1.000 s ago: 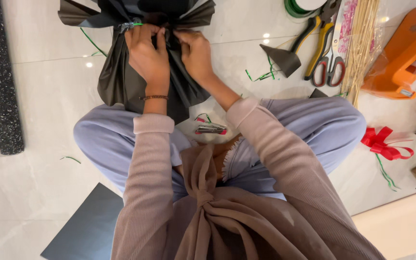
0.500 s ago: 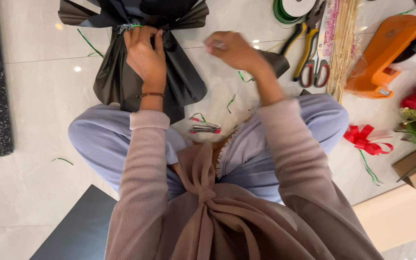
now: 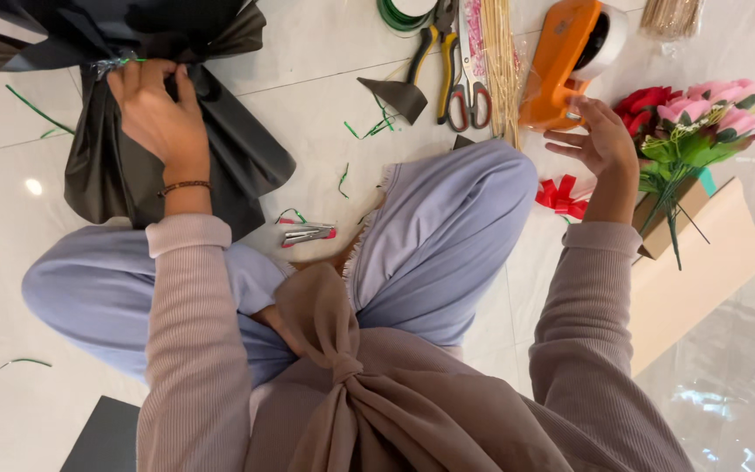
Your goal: The person wraps a bouquet of flowers in black decorative paper, folding the sheets and securing them with green floral wire and tape while sitting on the floor.
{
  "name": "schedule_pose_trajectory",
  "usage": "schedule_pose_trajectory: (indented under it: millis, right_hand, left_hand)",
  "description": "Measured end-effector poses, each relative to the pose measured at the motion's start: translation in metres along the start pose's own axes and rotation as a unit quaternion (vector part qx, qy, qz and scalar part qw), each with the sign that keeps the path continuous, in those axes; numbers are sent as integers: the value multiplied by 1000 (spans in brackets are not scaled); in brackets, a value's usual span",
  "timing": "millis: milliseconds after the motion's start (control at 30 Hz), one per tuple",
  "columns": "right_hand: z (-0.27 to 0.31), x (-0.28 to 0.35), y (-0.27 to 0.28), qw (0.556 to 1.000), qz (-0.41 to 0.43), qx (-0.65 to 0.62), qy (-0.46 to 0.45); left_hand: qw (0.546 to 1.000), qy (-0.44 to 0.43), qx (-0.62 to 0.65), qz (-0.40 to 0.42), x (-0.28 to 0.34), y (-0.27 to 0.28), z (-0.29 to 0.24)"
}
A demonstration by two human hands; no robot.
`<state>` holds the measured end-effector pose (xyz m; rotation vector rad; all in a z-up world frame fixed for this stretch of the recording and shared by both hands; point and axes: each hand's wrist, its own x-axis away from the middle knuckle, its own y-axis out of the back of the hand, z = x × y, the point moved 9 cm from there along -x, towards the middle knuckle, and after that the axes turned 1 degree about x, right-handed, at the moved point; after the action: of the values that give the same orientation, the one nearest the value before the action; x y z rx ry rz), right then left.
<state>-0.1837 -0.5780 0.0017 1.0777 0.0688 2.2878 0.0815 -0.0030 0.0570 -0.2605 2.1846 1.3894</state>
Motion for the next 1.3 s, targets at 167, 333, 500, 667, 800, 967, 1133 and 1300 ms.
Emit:
schedule_pose_trajectory:
  millis: [167,333,500,667,800,967,1133,1300]
  right_hand:
    - [-21,-2,-8,967,-4,-255,-20]
    - [-81,13,-7,937,-74,-310,141]
    - [-42,11,17,945,-202,51,251]
    - [-18,6,52,748,-196,631,-59]
    - [89,89,-45,696,-236,525,430]
    - [150,215,-287,694,72,397,597]
    - [134,232,-467,726,413,216,505]
    - [130,182,-517,728,304,285,544]
  left_hand:
    - [1000,-2,23,11,1,4,9]
    - [997,-1,69,42,1,-3,16]
    - [997,-17,70,27,-6,5,13]
    - [994,8,83,64,-11,-1,20]
    - [992,-5,98,75,-11,2,19]
    - [992,-8,91,85,-15,3,20]
    - [992,-13,91,85,-16,2,21]
    - [988,-20,134,69,-13,-1,24]
